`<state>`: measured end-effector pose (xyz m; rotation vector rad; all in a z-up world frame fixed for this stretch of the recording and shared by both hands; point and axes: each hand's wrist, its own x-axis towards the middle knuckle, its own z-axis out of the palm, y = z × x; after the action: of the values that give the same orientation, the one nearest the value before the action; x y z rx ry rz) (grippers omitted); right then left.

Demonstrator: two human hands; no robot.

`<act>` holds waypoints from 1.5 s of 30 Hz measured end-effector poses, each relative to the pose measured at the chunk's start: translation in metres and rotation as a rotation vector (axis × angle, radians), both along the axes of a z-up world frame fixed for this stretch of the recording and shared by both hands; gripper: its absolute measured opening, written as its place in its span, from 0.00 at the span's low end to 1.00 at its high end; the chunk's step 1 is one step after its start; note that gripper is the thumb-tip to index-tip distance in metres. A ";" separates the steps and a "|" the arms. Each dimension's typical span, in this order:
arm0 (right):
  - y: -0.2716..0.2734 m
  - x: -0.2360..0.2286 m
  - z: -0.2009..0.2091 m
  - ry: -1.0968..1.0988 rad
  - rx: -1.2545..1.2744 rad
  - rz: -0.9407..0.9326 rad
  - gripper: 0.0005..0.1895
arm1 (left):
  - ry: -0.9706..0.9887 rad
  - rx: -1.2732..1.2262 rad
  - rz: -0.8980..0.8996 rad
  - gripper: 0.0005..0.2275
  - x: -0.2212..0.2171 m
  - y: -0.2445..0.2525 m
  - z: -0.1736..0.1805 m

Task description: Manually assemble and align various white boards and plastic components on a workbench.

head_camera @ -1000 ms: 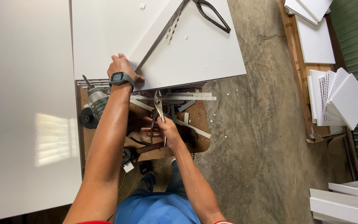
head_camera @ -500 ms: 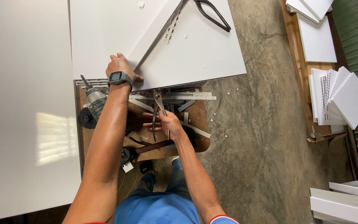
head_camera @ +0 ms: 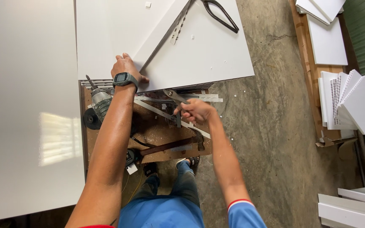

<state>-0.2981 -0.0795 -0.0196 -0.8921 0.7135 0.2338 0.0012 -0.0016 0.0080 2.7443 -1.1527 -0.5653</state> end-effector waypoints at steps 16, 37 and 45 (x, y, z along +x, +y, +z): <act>0.192 0.144 -0.083 -0.245 -0.035 -1.024 0.17 | 0.072 0.061 0.023 0.54 -0.005 -0.001 0.013; 0.160 0.046 -0.048 -0.308 -0.045 -0.473 0.20 | 0.016 -0.025 0.010 0.54 -0.003 0.004 0.000; 0.151 0.044 -0.036 -0.355 -0.008 -0.436 0.24 | 0.013 -0.018 0.005 0.58 0.000 0.002 -0.008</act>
<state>-0.2539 0.0710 -0.0555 -0.7392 0.5585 -0.3097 0.0012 0.0000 -0.0004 2.7239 -1.1416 -0.5682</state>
